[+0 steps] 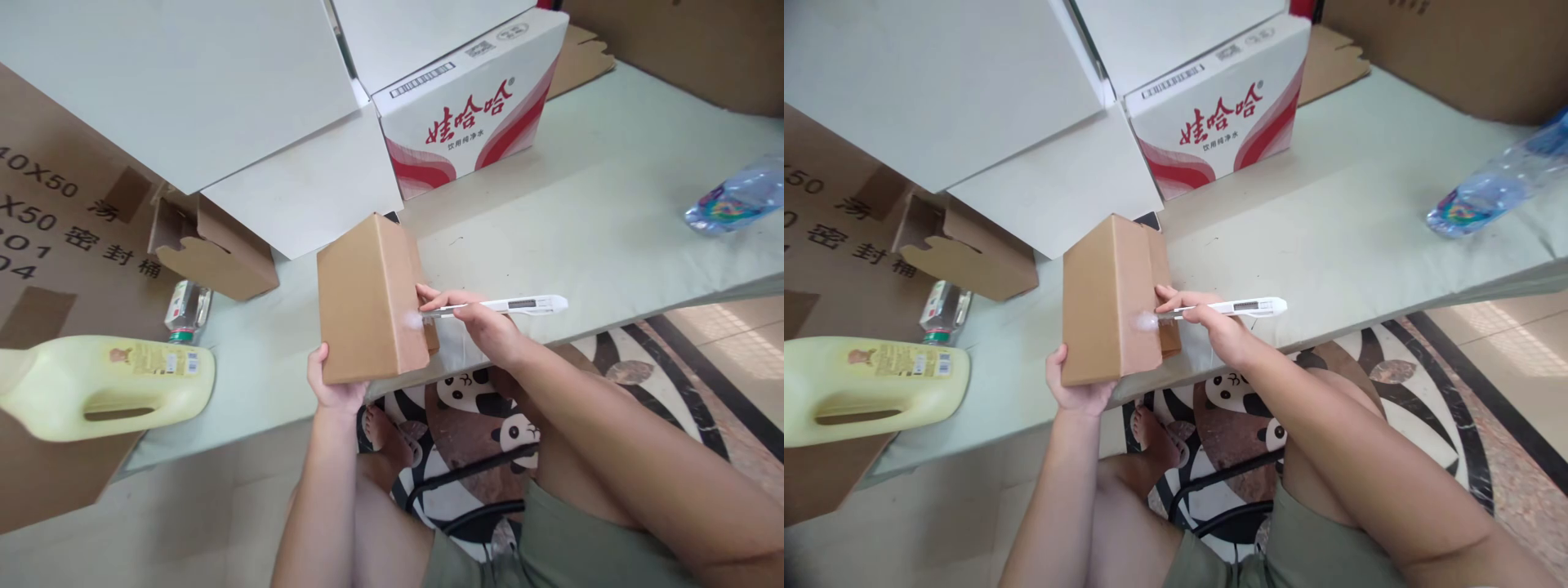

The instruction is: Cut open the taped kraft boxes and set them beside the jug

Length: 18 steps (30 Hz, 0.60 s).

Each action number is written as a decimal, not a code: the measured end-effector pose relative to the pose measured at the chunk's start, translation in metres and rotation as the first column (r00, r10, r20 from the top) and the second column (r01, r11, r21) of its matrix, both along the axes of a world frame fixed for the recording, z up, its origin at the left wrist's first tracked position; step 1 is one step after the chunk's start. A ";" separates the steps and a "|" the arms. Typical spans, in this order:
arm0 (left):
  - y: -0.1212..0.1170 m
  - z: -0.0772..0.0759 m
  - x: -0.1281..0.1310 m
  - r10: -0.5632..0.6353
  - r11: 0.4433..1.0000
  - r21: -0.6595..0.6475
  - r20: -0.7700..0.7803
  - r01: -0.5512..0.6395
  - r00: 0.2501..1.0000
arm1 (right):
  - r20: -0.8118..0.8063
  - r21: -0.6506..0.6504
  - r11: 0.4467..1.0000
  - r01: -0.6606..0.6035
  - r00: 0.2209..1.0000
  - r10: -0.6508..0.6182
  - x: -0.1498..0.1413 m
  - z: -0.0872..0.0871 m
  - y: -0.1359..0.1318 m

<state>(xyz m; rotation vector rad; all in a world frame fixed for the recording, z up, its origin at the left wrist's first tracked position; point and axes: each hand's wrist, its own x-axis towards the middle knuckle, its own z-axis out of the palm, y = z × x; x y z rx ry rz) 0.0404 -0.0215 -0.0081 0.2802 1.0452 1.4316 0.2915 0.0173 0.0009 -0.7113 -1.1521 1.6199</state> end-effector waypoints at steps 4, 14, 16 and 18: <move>0.003 0.003 0.002 -0.053 0.998 -0.025 0.000 0.053 0.999 | 0.057 0.082 0.985 -0.151 0.988 0.147 0.007 0.008 0.000; 0.003 0.002 0.001 -0.126 0.992 -0.001 0.089 0.127 0.988 | -0.041 0.008 0.963 0.271 0.962 -0.270 -0.002 0.014 -0.004; 0.002 0.000 0.000 -0.147 0.989 0.008 0.083 0.146 0.986 | -0.018 0.015 0.963 0.270 0.963 -0.270 -0.004 0.014 -0.004; 0.003 0.000 0.000 -0.155 0.988 0.012 0.080 0.154 0.985 | -0.018 0.032 0.966 0.256 0.967 -0.256 -0.006 0.014 -0.005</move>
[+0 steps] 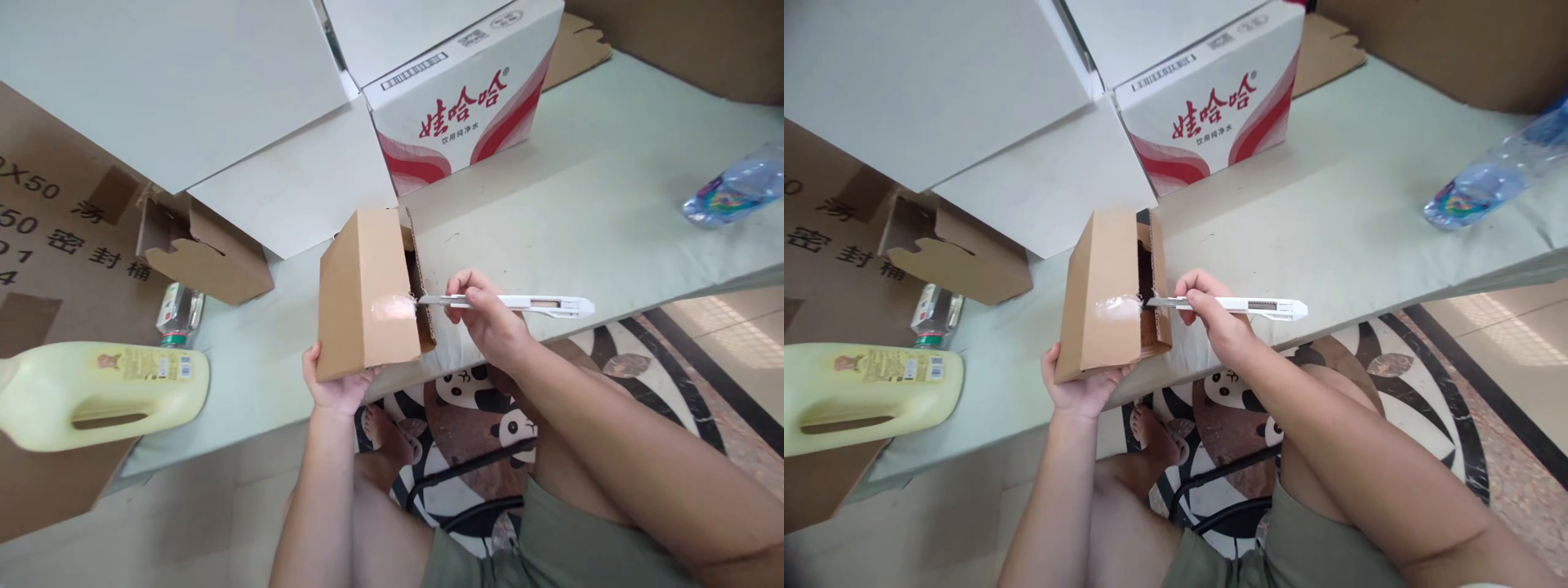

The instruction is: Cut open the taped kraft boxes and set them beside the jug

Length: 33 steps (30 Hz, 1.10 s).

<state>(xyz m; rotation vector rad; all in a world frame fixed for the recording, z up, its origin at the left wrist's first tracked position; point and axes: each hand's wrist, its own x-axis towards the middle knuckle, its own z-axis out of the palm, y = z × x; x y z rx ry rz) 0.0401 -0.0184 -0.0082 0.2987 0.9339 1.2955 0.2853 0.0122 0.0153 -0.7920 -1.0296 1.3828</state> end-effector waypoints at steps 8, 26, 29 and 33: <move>0.003 0.007 0.004 0.113 0.993 0.012 0.088 -0.114 0.990 | 0.255 0.025 0.961 0.276 0.928 -0.273 0.013 -0.011 0.012; -0.010 0.006 0.016 -0.101 0.993 -0.040 0.145 0.108 0.984 | 0.465 0.032 0.953 -0.301 0.848 0.252 -0.003 -0.029 -0.002; -0.004 0.002 0.006 0.002 0.999 -0.039 0.066 0.001 0.998 | 0.178 -0.043 0.971 -0.234 0.955 0.238 -0.009 -0.034 -0.002; 0.001 0.004 -0.010 0.149 0.987 0.060 0.024 -0.150 0.989 | 0.006 -0.187 0.981 -0.045 0.999 0.047 -0.013 -0.039 0.006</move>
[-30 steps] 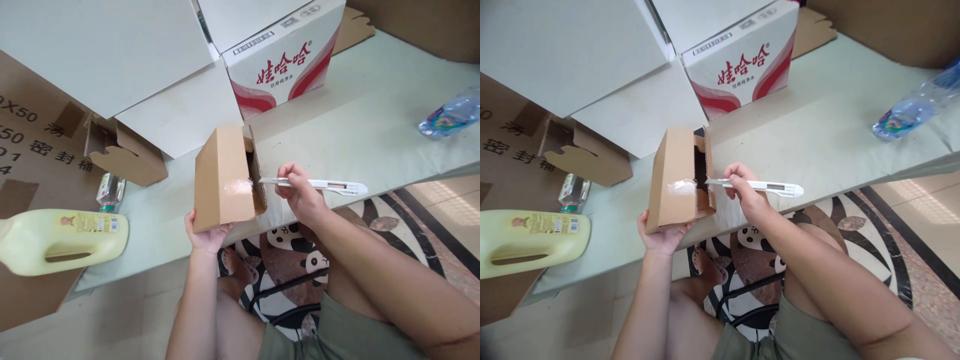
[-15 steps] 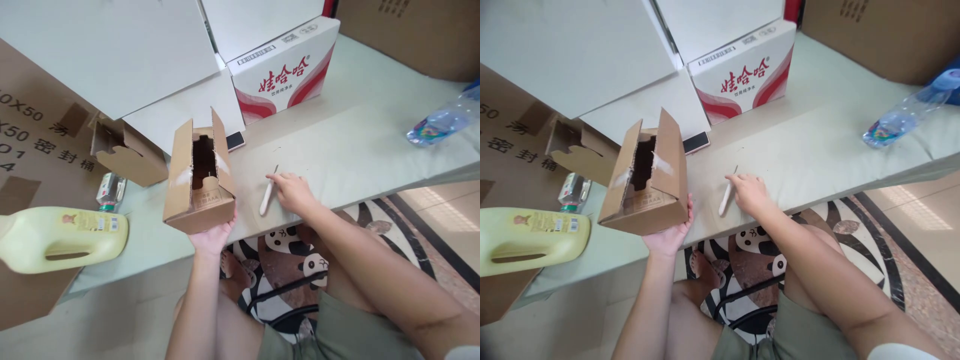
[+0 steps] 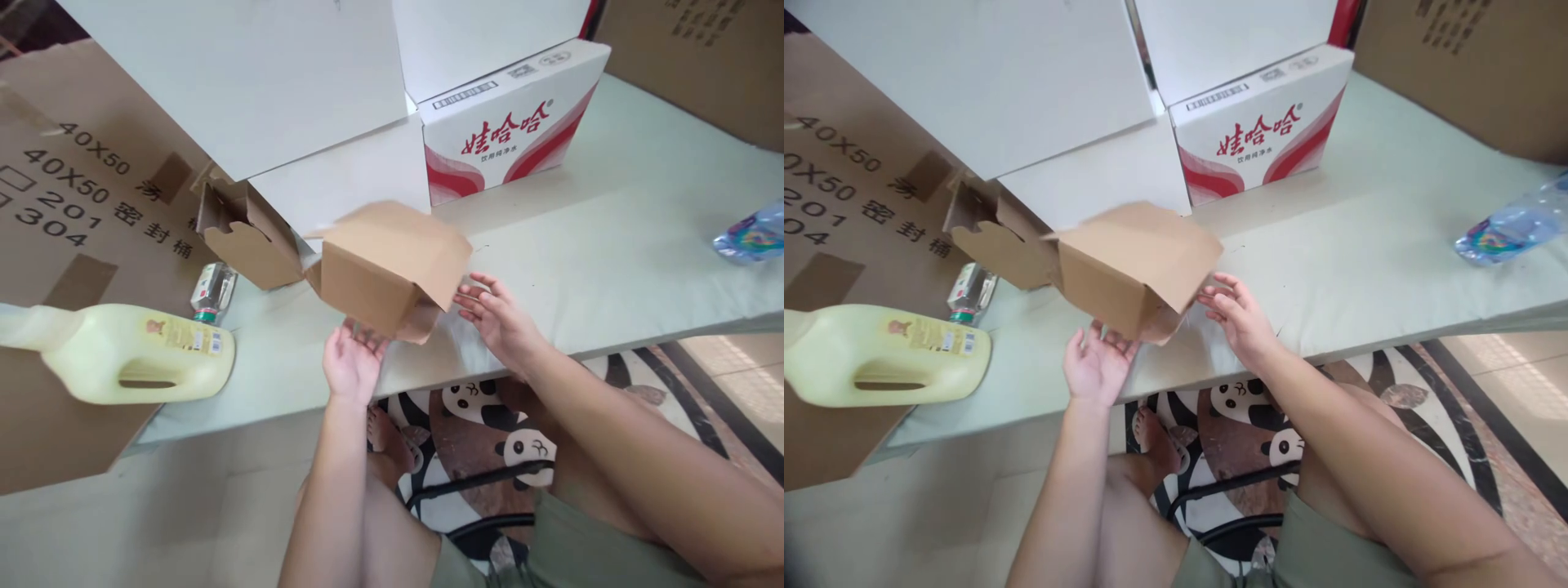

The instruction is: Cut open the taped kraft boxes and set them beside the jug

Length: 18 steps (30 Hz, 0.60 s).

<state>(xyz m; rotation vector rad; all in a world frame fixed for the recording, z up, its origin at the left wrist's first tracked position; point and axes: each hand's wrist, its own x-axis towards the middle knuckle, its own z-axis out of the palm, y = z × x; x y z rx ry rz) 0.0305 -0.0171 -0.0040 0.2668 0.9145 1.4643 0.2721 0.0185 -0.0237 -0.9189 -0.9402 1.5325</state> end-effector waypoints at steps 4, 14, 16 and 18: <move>0.005 0.006 -0.010 0.263 0.963 -0.008 -0.159 -0.268 0.951 | 0.013 -0.056 0.998 0.026 1.000 -0.025 -0.003 0.004 0.003; -0.005 0.010 -0.013 -0.095 0.978 -0.205 -0.575 -0.031 0.813 | 0.251 0.070 0.993 -0.099 0.965 0.079 -0.011 0.003 -0.004; -0.009 0.008 -0.008 -0.164 0.980 -0.194 -0.649 0.047 0.743 | 0.326 0.127 0.990 -0.057 0.945 0.013 -0.013 0.002 -0.004; -0.009 0.006 -0.005 -0.075 0.992 -0.124 -0.713 -0.020 0.697 | 0.370 0.099 0.995 -0.022 0.929 -0.016 -0.017 0.002 -0.003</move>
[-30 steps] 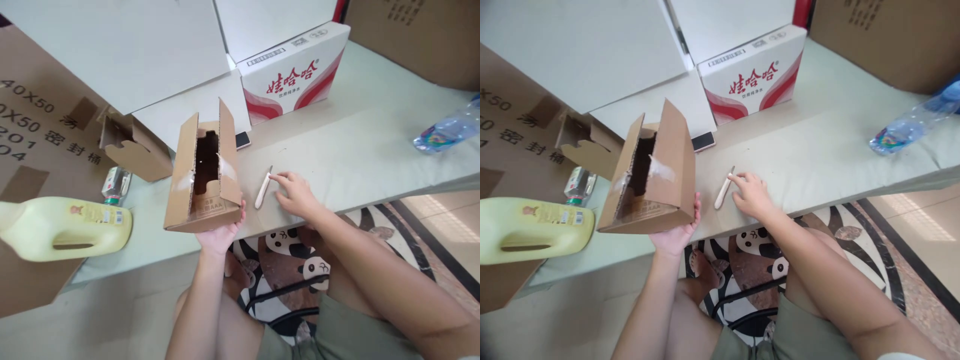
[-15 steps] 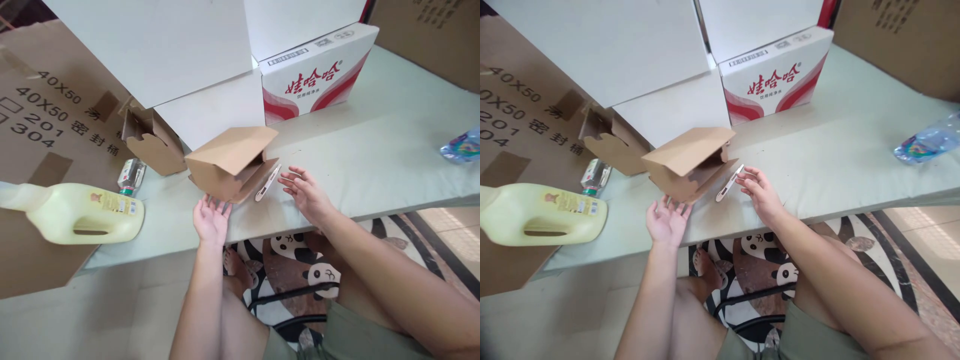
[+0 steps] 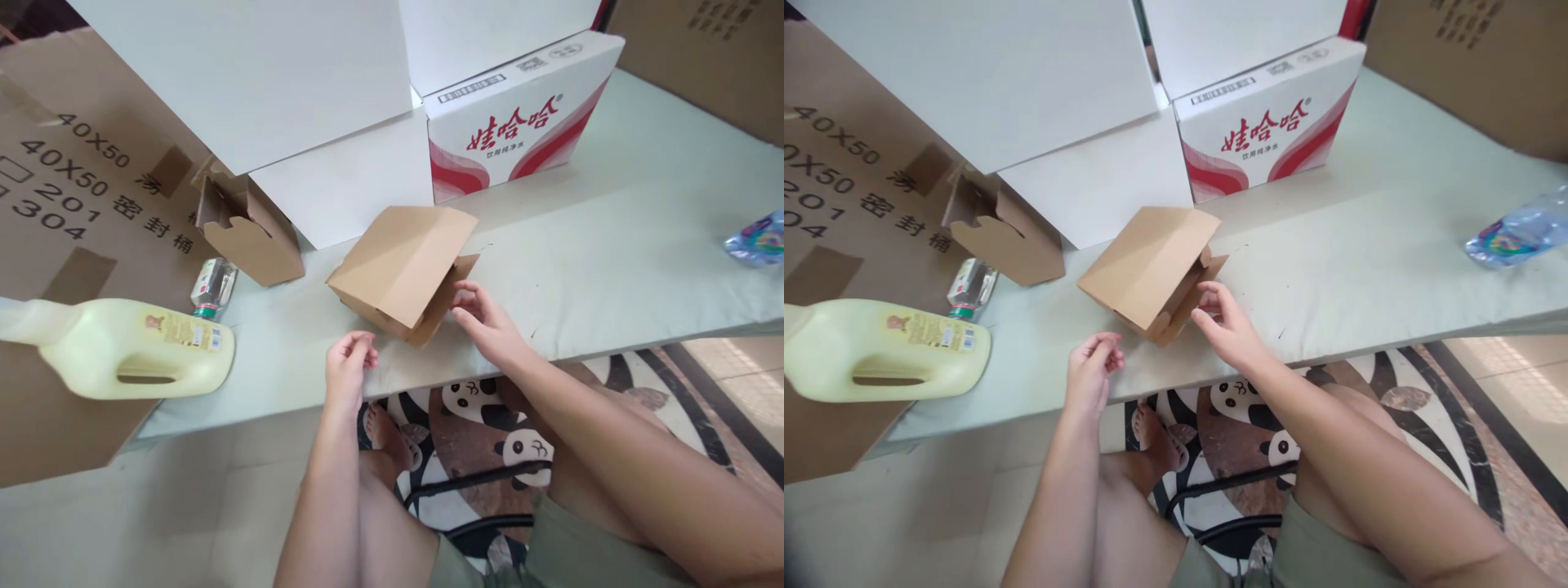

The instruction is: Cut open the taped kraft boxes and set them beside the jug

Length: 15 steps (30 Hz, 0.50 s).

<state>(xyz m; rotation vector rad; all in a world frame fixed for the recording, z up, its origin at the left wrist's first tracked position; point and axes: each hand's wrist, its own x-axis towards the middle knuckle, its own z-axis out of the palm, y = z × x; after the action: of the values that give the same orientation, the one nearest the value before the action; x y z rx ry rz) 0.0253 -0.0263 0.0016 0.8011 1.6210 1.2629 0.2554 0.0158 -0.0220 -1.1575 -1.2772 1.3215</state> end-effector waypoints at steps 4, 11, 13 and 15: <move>0.005 -0.003 -0.002 0.115 0.991 0.077 -0.022 -0.113 0.993 | 0.046 -0.132 0.990 -0.051 0.997 0.057 -0.013 0.001 0.005; 0.004 -0.008 -0.001 0.098 0.991 0.098 -0.060 -0.092 0.993 | 0.070 0.012 0.934 0.357 0.931 -0.357 -0.018 -0.001 0.018; 0.006 -0.009 0.003 0.107 0.988 0.118 -0.051 -0.100 0.993 | 0.016 0.046 0.962 0.270 0.962 -0.271 -0.019 0.003 0.019; 0.009 -0.010 0.009 0.106 0.985 0.144 -0.047 -0.098 0.993 | -0.044 0.055 0.985 0.164 0.986 -0.162 -0.023 0.009 0.016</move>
<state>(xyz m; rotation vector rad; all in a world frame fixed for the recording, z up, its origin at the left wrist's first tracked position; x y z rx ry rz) 0.0342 -0.0173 -0.0083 0.8548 1.6475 1.4526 0.2325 0.0323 -0.0135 -1.1638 -1.1593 1.1736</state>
